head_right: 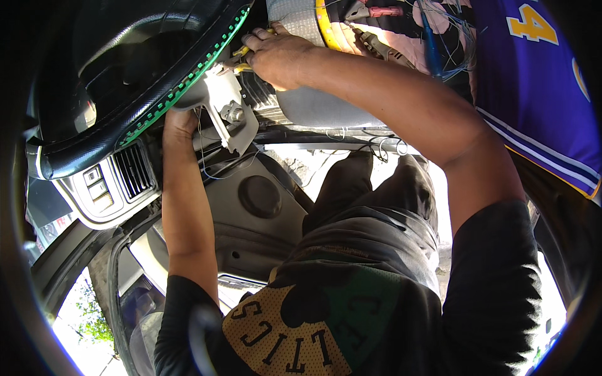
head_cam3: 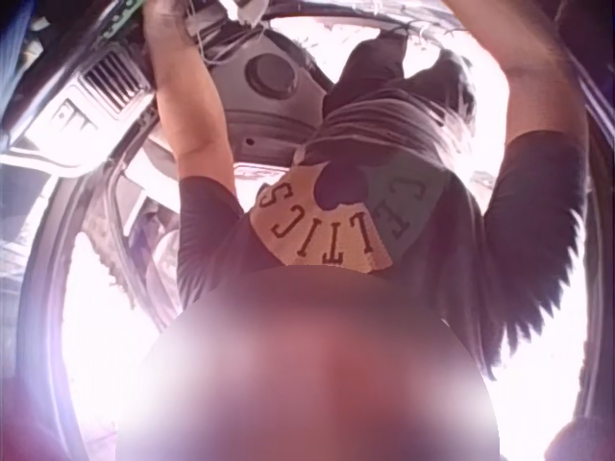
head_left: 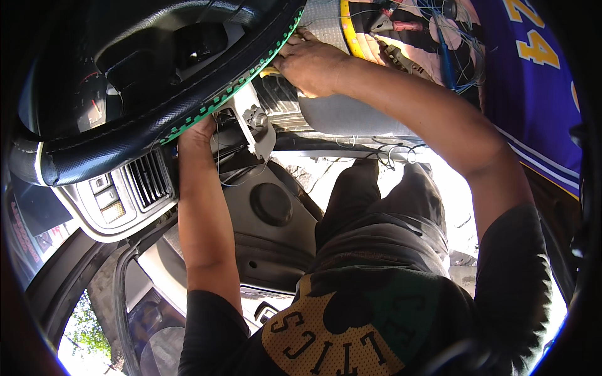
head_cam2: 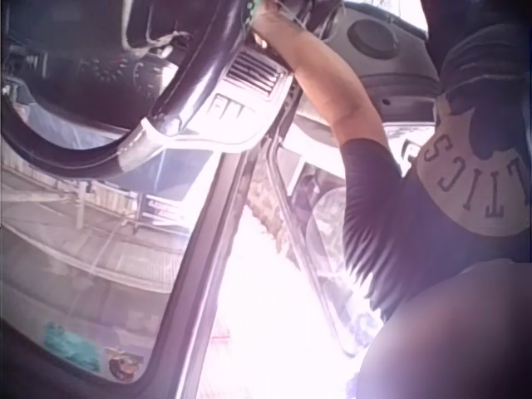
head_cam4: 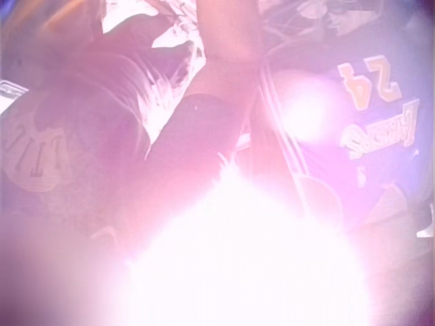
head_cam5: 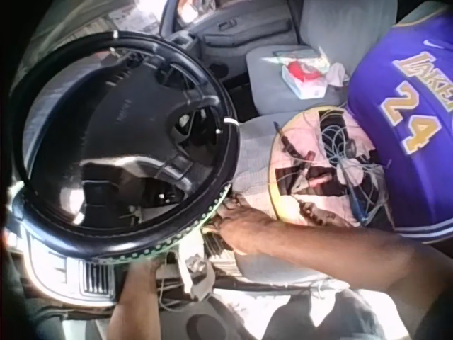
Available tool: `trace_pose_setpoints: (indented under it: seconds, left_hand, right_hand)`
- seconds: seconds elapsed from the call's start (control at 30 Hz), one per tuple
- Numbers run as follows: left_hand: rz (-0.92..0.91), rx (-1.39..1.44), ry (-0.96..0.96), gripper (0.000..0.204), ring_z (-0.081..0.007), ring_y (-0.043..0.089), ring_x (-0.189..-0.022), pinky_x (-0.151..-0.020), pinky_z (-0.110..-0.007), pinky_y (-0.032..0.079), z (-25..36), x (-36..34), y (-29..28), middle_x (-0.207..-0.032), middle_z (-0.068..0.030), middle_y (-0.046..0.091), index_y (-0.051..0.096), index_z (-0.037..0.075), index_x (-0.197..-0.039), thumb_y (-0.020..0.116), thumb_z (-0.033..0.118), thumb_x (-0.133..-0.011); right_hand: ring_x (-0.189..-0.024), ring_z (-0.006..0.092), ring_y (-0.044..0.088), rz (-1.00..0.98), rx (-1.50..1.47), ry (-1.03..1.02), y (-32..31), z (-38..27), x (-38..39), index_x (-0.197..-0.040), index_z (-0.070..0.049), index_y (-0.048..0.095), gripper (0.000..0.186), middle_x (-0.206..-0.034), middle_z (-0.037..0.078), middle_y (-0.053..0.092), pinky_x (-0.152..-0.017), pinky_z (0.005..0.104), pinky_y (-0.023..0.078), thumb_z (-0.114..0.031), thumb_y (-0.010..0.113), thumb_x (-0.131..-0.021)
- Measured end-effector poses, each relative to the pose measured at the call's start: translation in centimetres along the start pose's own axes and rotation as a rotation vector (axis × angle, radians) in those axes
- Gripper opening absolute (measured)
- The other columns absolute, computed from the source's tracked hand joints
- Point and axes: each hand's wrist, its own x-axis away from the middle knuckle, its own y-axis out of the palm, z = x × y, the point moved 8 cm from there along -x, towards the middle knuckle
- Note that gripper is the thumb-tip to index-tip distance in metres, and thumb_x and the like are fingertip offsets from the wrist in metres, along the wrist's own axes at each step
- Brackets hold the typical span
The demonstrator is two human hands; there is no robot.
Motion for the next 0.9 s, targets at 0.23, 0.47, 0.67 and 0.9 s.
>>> trace_pose_setpoints:
  seconds: [0.23,0.47,0.67,0.9]
  left_hand:
    - [-0.017,0.027,0.003,0.034,-0.0204,0.066,-0.113,-0.103,-0.035,0.052,-0.8,-0.5,-1.2,-0.125,-0.0086,0.072,0.067,0.005,-0.127,0.071,0.023,-0.099]
    - [-0.032,0.170,-0.023,0.033,-0.0196,0.067,-0.113,-0.099,-0.036,0.054,-1.9,-1.5,-2.4,-0.126,-0.0075,0.071,0.069,0.006,-0.126,0.067,0.029,-0.102]
    - [-0.062,0.272,-0.020,0.029,-0.0257,0.071,-0.108,-0.101,-0.038,0.059,-1.7,-2.0,-2.3,-0.124,-0.0146,0.072,0.064,0.002,-0.128,0.060,0.021,-0.105]
    - [0.000,0.208,-0.026,0.030,-0.0239,0.069,-0.111,-0.104,-0.037,0.056,-2.2,-2.1,-3.6,-0.123,-0.0129,0.072,0.065,0.002,-0.127,0.062,0.021,-0.104]
  right_hand:
    - [-0.151,0.0357,0.037,-0.040,-0.043,-0.018,0.7,-0.3,-0.9,-0.146,0.000,0.054,0.057,-0.159,0.021,0.044,-0.126,0.0561,0.026,-0.010,0.062,-0.090]
    - [-0.146,0.0400,0.044,-0.239,-0.121,-0.082,-0.2,-0.3,-1.6,-0.133,0.006,0.064,0.047,-0.157,0.028,0.043,-0.118,0.0583,0.040,-0.012,0.066,-0.089]
    - [-0.129,0.0409,0.058,-0.195,-0.154,-0.085,0.0,-0.6,-1.7,-0.120,0.008,0.069,0.038,-0.144,0.031,0.054,-0.105,0.0524,0.051,-0.012,0.068,-0.088]
    - [-0.073,0.0364,0.071,-0.249,-0.440,-0.240,1.0,-1.1,-3.0,-0.083,0.008,0.075,0.026,-0.082,0.025,0.072,-0.070,0.0463,0.058,-0.016,0.064,-0.088]
